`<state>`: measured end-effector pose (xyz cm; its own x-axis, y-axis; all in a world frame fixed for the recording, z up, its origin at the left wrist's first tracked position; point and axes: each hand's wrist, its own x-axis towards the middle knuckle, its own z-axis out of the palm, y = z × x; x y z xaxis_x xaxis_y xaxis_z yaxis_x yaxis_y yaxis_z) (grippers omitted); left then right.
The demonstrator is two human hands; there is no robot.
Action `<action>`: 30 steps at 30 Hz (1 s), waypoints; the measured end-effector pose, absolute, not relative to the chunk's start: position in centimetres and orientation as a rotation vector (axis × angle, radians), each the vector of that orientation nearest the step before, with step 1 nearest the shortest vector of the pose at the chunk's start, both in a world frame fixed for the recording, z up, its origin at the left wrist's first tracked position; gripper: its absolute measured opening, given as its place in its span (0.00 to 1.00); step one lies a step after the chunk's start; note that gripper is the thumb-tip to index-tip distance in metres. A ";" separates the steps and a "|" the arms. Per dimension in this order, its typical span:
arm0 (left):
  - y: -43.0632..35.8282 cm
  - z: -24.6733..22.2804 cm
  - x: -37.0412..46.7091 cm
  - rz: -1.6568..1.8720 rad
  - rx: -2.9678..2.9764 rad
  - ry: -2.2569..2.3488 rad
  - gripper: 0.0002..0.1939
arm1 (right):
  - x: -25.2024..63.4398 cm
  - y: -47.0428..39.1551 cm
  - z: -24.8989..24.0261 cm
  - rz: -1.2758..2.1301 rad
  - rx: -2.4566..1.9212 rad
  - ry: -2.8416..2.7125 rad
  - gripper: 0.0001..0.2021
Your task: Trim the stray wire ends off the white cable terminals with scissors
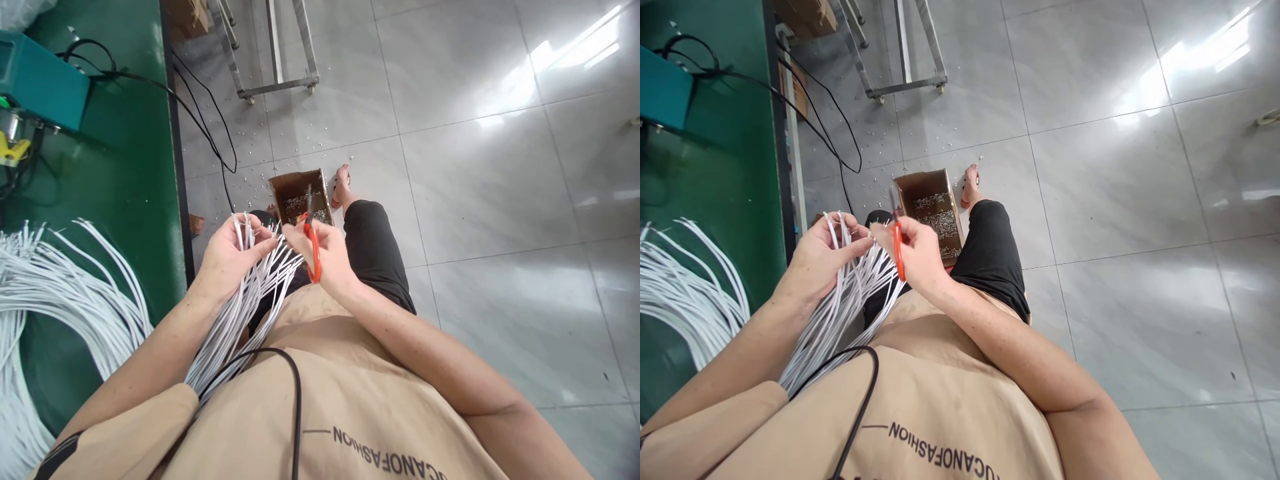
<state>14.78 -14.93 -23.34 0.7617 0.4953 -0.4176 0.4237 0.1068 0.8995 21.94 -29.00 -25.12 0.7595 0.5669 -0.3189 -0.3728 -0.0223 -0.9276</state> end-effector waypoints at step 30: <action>-12.9 -22.2 14.6 -0.107 1.452 0.779 0.18 | 22.3 -28.3 -26.6 0.780 -1.868 -0.606 0.12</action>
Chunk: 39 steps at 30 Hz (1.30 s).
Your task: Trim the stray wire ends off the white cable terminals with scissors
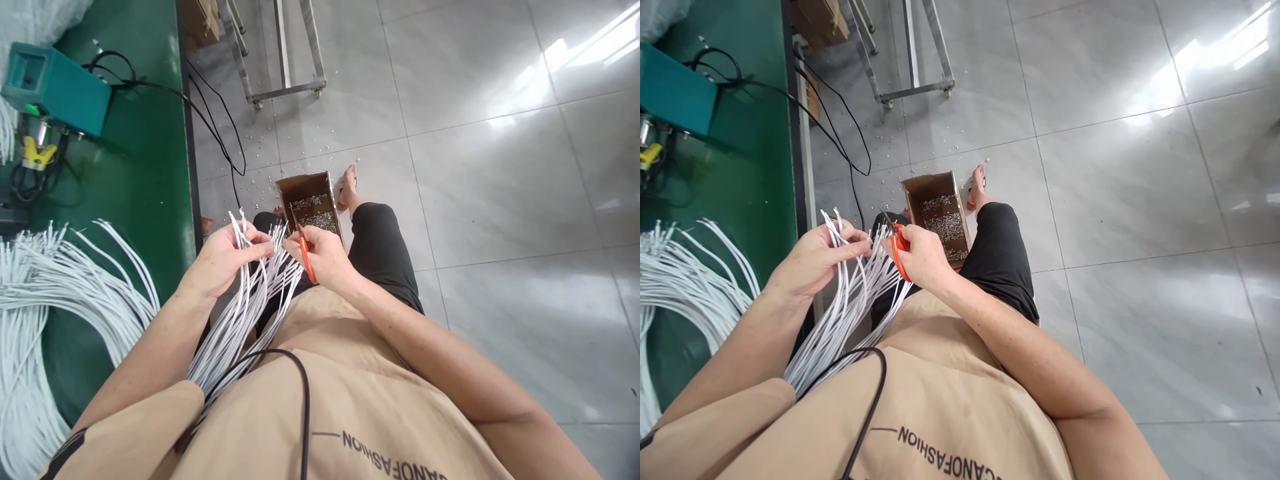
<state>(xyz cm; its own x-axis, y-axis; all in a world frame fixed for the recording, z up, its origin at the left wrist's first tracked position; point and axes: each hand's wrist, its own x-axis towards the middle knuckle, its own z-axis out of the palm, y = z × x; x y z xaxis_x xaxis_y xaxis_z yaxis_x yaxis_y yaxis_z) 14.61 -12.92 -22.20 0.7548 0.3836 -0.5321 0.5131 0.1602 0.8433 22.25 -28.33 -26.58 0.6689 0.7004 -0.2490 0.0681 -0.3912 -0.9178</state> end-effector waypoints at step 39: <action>-12.7 -23.0 13.9 -0.165 1.759 0.643 0.19 | 22.6 -27.4 -25.1 1.011 -1.329 -0.080 0.08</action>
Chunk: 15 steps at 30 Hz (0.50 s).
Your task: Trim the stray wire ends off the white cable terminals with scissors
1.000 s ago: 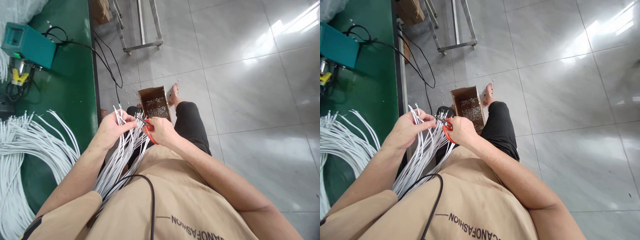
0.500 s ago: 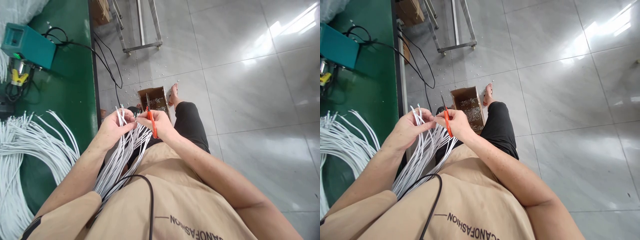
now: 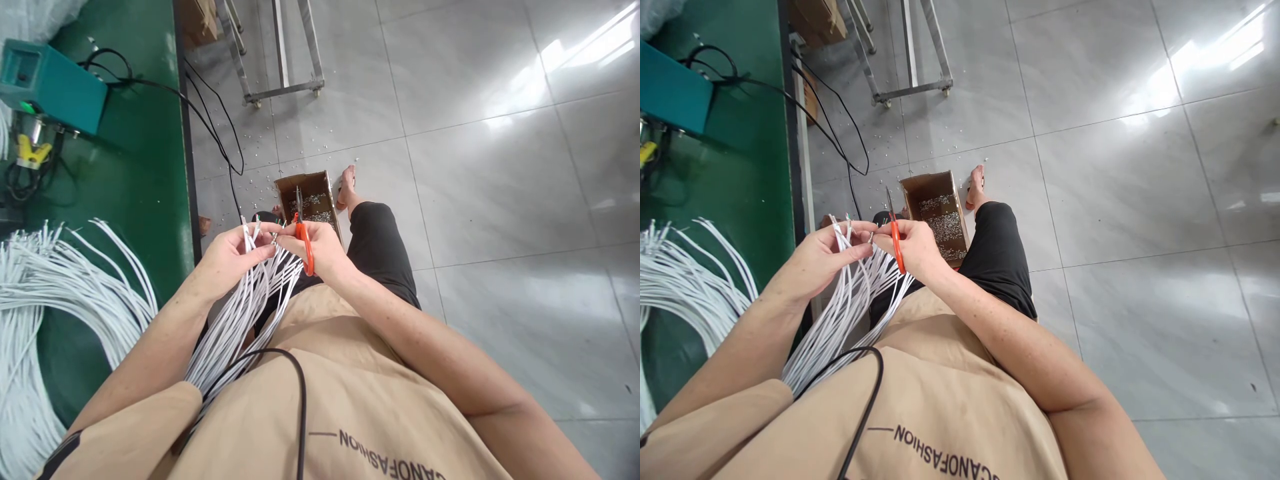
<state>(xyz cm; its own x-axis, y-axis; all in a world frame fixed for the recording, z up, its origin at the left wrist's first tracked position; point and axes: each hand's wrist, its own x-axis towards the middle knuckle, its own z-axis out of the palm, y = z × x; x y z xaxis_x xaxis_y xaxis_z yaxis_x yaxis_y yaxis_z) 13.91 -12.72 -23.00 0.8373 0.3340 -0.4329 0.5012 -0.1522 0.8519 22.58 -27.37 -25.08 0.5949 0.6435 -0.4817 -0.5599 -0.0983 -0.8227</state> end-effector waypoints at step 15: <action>-12.4 -22.4 14.5 -0.171 1.416 0.804 0.19 | 21.7 -28.5 -28.5 0.659 -1.926 -0.669 0.11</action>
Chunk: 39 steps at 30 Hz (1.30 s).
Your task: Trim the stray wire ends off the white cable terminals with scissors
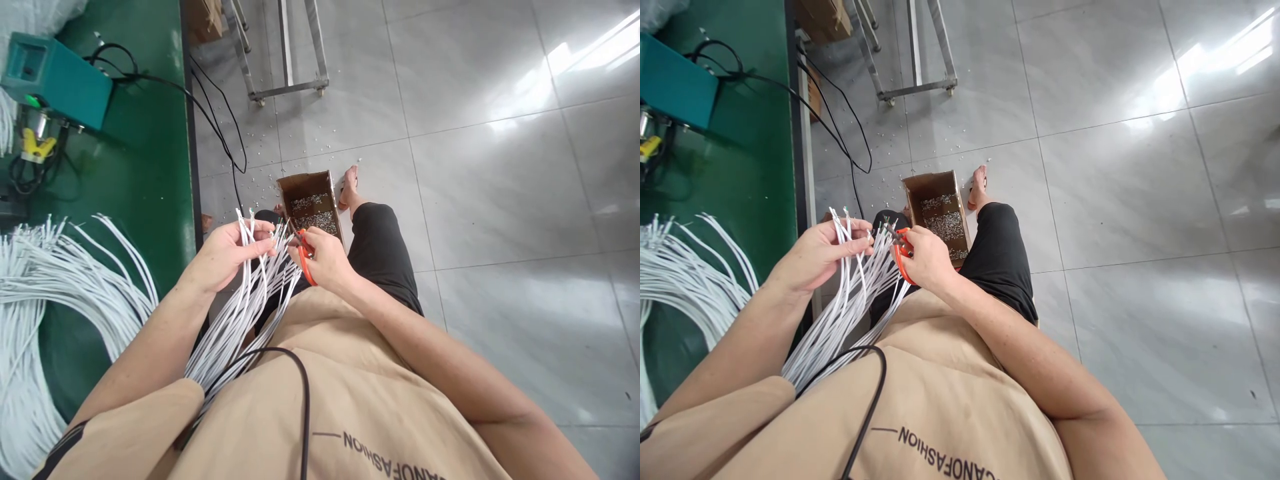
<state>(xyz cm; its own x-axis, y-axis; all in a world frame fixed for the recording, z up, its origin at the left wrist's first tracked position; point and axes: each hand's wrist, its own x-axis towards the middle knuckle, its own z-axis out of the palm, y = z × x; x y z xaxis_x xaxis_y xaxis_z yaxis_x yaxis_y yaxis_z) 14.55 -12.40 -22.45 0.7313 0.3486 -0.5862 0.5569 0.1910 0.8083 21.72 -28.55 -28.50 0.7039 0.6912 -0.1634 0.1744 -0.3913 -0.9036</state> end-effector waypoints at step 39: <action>-12.6 -22.9 14.5 -0.072 1.539 0.771 0.17 | 22.6 -28.5 -26.5 0.571 -2.319 -0.984 0.19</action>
<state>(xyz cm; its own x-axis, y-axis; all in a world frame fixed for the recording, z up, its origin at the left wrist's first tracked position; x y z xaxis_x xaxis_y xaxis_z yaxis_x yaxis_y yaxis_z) 14.53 -12.60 -22.92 0.7673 0.4193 -0.4852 0.5016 0.0788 0.8615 22.59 -28.53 -26.51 0.6413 0.7493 -0.1652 0.5149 -0.5799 -0.6313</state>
